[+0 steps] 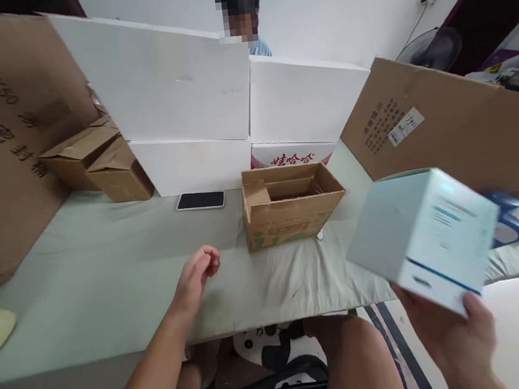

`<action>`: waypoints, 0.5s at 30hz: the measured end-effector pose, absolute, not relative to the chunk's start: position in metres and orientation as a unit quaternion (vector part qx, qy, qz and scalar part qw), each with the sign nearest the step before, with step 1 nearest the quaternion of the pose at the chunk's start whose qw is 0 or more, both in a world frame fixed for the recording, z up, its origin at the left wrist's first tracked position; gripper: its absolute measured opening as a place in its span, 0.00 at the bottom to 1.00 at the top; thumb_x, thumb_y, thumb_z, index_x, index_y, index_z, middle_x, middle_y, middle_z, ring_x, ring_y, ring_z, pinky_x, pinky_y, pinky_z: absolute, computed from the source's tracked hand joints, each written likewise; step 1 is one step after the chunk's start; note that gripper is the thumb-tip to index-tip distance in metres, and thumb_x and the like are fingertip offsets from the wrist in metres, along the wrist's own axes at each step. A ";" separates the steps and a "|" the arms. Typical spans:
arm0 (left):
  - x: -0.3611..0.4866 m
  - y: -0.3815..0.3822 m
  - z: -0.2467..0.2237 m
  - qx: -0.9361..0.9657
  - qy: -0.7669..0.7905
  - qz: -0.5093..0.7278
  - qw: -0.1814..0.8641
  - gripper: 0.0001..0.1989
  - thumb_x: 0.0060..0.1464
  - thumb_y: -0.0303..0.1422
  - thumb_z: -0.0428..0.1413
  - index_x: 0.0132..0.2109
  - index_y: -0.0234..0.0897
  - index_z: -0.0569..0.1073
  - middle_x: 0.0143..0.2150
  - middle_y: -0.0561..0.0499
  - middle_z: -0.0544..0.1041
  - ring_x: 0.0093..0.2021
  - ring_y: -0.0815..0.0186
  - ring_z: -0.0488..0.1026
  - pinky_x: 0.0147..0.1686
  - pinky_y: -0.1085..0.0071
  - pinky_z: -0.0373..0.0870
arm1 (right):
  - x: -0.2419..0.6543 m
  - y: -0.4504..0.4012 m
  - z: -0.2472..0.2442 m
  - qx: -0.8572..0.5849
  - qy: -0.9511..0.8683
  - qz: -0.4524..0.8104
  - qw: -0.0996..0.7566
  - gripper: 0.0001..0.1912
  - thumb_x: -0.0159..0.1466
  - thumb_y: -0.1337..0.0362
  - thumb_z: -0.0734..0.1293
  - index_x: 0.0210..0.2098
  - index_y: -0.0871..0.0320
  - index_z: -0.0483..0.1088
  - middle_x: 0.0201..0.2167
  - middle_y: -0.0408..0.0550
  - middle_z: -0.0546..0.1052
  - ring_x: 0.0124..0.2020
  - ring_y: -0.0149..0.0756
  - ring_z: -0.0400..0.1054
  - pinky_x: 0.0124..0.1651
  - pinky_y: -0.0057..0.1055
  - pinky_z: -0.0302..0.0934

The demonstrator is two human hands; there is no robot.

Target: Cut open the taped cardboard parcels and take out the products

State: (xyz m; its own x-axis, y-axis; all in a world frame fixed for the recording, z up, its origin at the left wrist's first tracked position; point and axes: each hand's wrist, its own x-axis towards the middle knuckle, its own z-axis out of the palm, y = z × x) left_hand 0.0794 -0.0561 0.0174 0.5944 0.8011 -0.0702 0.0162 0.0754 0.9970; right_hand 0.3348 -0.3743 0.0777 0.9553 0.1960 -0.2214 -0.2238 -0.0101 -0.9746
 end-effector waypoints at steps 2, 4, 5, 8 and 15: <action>0.104 -0.044 0.012 0.611 0.354 0.298 0.642 0.17 0.56 0.48 0.51 0.28 0.40 0.65 0.24 0.56 0.59 0.27 0.68 0.55 0.29 0.69 0.54 | 0.377 -0.368 0.071 -0.686 0.027 0.092 0.721 0.24 0.50 0.47 0.69 0.48 0.34 0.76 0.60 0.44 0.78 0.69 0.52 0.68 0.56 0.50 0.77; 0.119 -0.038 0.004 0.615 0.353 0.296 0.640 0.19 0.56 0.47 0.49 0.24 0.41 0.59 0.22 0.57 0.54 0.25 0.68 0.51 0.28 0.69 0.50 | 0.422 -0.359 0.058 -0.702 0.069 0.100 0.701 0.20 0.49 0.53 0.70 0.42 0.43 0.75 0.54 0.46 0.79 0.56 0.47 0.76 0.44 0.41 0.81; 0.123 -0.036 -0.001 0.625 0.344 0.291 0.638 0.20 0.56 0.47 0.49 0.23 0.41 0.57 0.22 0.57 0.53 0.25 0.68 0.50 0.28 0.68 0.50 | 0.444 -0.353 0.050 -0.712 0.086 0.110 0.688 0.18 0.49 0.55 0.70 0.40 0.46 0.73 0.51 0.47 0.78 0.49 0.43 0.77 0.38 0.36 0.80; 0.133 -0.035 -0.012 0.651 0.318 0.269 0.635 0.23 0.56 0.49 0.49 0.21 0.42 0.54 0.21 0.56 0.52 0.24 0.68 0.49 0.28 0.67 0.49 | 0.499 -0.326 0.031 -0.740 0.113 0.110 0.654 0.13 0.54 0.57 0.71 0.37 0.50 0.69 0.43 0.47 0.75 0.36 0.35 0.72 0.30 0.27 0.76; 0.152 -0.026 -0.025 0.625 0.322 0.253 0.665 0.30 0.59 0.57 0.45 0.19 0.43 0.49 0.19 0.57 0.47 0.22 0.68 0.47 0.27 0.65 0.49 | 0.579 -0.220 0.030 -0.807 0.091 0.075 0.579 0.11 0.71 0.56 0.65 0.48 0.55 0.71 0.51 0.51 0.74 0.40 0.32 0.72 0.37 0.29 0.75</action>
